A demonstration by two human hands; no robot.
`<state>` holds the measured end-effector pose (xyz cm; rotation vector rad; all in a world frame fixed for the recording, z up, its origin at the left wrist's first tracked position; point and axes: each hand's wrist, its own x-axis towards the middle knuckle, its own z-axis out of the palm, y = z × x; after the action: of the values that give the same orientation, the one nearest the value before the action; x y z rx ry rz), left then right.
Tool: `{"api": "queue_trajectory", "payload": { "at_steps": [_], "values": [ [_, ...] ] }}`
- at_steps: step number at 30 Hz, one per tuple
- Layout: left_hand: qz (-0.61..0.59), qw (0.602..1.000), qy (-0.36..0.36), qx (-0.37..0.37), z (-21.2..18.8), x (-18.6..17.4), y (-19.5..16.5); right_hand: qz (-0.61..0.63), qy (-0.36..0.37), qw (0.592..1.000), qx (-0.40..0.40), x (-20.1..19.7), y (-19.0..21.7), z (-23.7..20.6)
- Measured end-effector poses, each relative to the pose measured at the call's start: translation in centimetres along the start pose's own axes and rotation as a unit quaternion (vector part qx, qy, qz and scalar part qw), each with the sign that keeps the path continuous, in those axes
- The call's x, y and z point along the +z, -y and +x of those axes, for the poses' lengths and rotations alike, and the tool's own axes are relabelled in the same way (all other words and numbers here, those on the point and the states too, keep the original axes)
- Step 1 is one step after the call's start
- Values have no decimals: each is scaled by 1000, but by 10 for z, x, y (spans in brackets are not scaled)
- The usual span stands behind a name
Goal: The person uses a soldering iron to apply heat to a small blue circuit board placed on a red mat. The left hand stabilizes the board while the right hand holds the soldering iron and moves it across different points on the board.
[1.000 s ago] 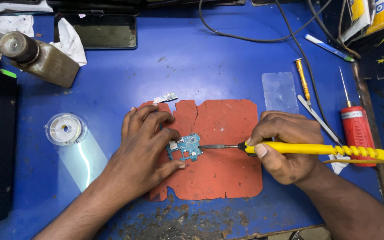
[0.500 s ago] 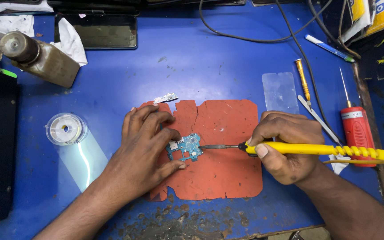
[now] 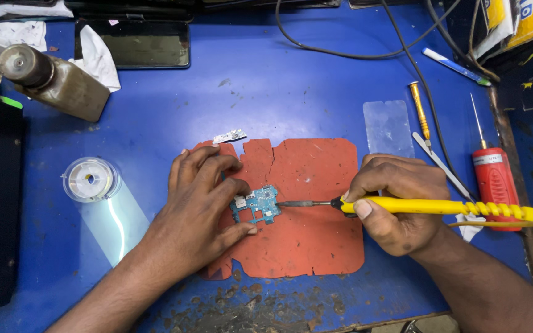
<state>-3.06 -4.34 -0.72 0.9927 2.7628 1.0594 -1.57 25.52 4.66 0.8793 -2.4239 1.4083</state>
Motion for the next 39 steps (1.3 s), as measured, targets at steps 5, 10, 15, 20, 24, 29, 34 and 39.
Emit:
{"api": "queue_trajectory", "payload": {
  "at_steps": [5, 10, 15, 20, 24, 29, 34, 39],
  "values": [
    [4, 1000, -2, 4, 0, 0, 0, 0, 0, 1000, -1, 0, 0, 0],
    [1, 1000, -4, 6, 0, -1, 0, -4, 4, 1000, 3, 0, 1, 0],
    [-1, 1000, -3, 4, -1, -1, 0, 2, 4, 1000, 6, -1, 1, -1],
    [3, 1000, -5, 6, 0, -2, 0, -2, 7, 1000, 5, -1, 1, 0],
    [1, 1000, -3, 5, -1, -2, 0, -1, 6, 1000, 3, 0, 1, -1],
    [1, 1000, 0, 6, -1, -1, 1, 0, 12, 1000, 12, 0, 2, -1],
    [5, 1000, 1, 6, -2, -1, 2, 0, 13, 1000, 15, 0, 3, -1],
    [5, 1000, -1, 10, -1, -1, 2, -3, 16, 1000, 14, -1, 3, -1]
  ]
}}
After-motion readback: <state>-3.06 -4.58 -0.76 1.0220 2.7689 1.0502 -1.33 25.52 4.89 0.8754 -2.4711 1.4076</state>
